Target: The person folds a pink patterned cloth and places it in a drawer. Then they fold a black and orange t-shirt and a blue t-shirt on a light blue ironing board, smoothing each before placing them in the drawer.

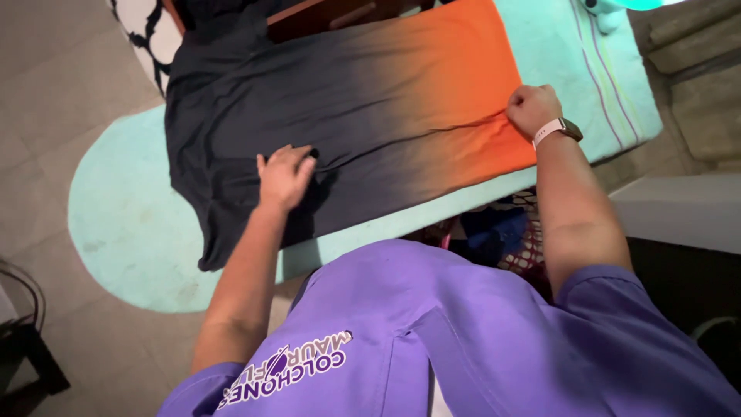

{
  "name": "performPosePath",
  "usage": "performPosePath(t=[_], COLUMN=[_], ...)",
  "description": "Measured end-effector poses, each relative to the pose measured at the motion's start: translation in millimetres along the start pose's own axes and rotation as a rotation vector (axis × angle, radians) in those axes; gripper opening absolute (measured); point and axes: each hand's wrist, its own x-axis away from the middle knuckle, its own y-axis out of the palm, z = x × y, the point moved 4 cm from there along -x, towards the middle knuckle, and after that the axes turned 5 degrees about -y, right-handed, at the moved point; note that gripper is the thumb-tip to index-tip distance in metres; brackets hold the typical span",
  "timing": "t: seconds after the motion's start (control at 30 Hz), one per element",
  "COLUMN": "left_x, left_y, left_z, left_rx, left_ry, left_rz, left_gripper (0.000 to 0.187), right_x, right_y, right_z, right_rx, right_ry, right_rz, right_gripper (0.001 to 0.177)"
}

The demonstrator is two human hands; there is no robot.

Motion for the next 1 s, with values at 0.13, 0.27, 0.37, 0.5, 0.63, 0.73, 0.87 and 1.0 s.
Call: performPosePath(t=[0.13, 0.27, 0.37, 0.5, 0.63, 0.73, 0.87, 1.0], left_x=[-32, -31, -31, -20, -23, -21, -3, 22], left_y=[-8, -23, -17, -41, -51, -51, -42, 10], left_z=[-20, -13, -16, 2, 1, 8, 44, 100], left_rx=[0.073, -0.295, -0.327, -0.138, -0.132, -0.019, -0.209, -0.484], left_ry=[-0.081, -0.053, -0.039, -0.116, -0.138, -0.096, 0.104, 0.336], left_rz=[0.062, -0.169, -0.248, -0.279, -0.212, -0.087, 0.230, 0.199], left_gripper=[0.052, 0.040, 0.036, 0.029, 0.025, 0.019, 0.049, 0.046], right_x=[6, -13, -7, -9, 0, 14, 18, 52], right_y=[-13, 19, 3, 19, 5, -15, -18, -36], right_z=[11, 46, 46, 70, 46, 22, 8, -85], right_rx=[0.028, 0.147, -0.146, -0.849, -1.020, -0.912, -0.549, -0.254], right_ry=[-0.003, -0.067, 0.016, 0.160, 0.143, 0.265, 0.170, 0.061], right_rz=[-0.019, -0.114, -0.097, -0.036, -0.027, 0.062, 0.251, 0.319], right_gripper=[0.034, 0.039, 0.032, 0.025, 0.025, 0.011, 0.031, 0.035])
